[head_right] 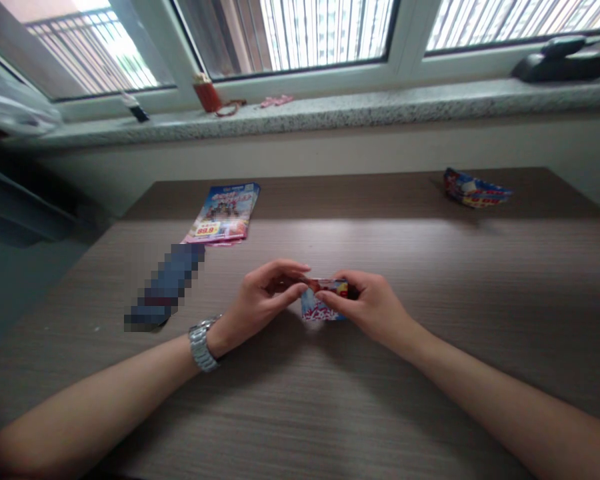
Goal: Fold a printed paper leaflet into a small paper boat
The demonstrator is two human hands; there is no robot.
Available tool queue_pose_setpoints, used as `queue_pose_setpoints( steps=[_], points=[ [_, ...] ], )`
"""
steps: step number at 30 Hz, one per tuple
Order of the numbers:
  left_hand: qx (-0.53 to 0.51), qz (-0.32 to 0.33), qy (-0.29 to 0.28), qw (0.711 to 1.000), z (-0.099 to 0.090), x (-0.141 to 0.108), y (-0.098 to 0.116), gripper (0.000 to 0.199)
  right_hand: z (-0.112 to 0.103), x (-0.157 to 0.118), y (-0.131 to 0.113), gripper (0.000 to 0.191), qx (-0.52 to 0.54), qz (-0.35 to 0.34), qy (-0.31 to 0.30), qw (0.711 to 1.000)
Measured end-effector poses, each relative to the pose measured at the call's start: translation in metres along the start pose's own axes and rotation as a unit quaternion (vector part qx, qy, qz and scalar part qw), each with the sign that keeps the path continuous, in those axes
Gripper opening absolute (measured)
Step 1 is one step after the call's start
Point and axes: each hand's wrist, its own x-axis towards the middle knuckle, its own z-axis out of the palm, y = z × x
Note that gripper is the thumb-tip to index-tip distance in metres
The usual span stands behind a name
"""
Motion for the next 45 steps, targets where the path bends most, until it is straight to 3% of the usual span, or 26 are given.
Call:
queue_pose_setpoints(
  steps=[3, 6, 18, 26, 35, 39, 45],
  points=[
    [-0.026, -0.045, -0.042, 0.998, 0.0009, 0.0012, 0.0003, 0.045, 0.0000, 0.0005, -0.0008, 0.030, 0.001, 0.012, 0.036, 0.999],
    [-0.022, -0.076, -0.101, 0.992, 0.0026, 0.0014, 0.0013, 0.032, 0.0006, 0.0008, -0.0006, 0.028, 0.030, 0.018, 0.051, 0.998],
    [-0.003, -0.082, -0.125, 0.989, 0.0009, 0.0015, -0.0024, 0.024, 0.0017, 0.0012, 0.0007, 0.026, 0.001, -0.007, 0.027, 1.000],
    [0.014, -0.082, -0.120, 0.989, 0.0005, 0.0016, -0.0025, 0.023, 0.0019, -0.0004, 0.0050, 0.028, 0.025, -0.009, -0.029, 0.999],
    [0.050, -0.026, -0.090, 0.994, 0.0014, -0.0003, 0.0039, 0.023, 0.0007, -0.0017, 0.0056, 0.024, 0.010, -0.024, -0.023, 0.999],
    [0.054, -0.020, -0.047, 0.997, -0.0002, 0.0000, 0.0037, 0.023, 0.0032, -0.0027, 0.0073, 0.025, 0.007, -0.024, -0.046, 0.999],
    [0.057, -0.026, -0.046, 0.997, -0.0035, 0.0017, -0.0003, 0.024, 0.0027, -0.0043, 0.0062, 0.031, 0.028, -0.017, -0.038, 0.999]
  ],
)
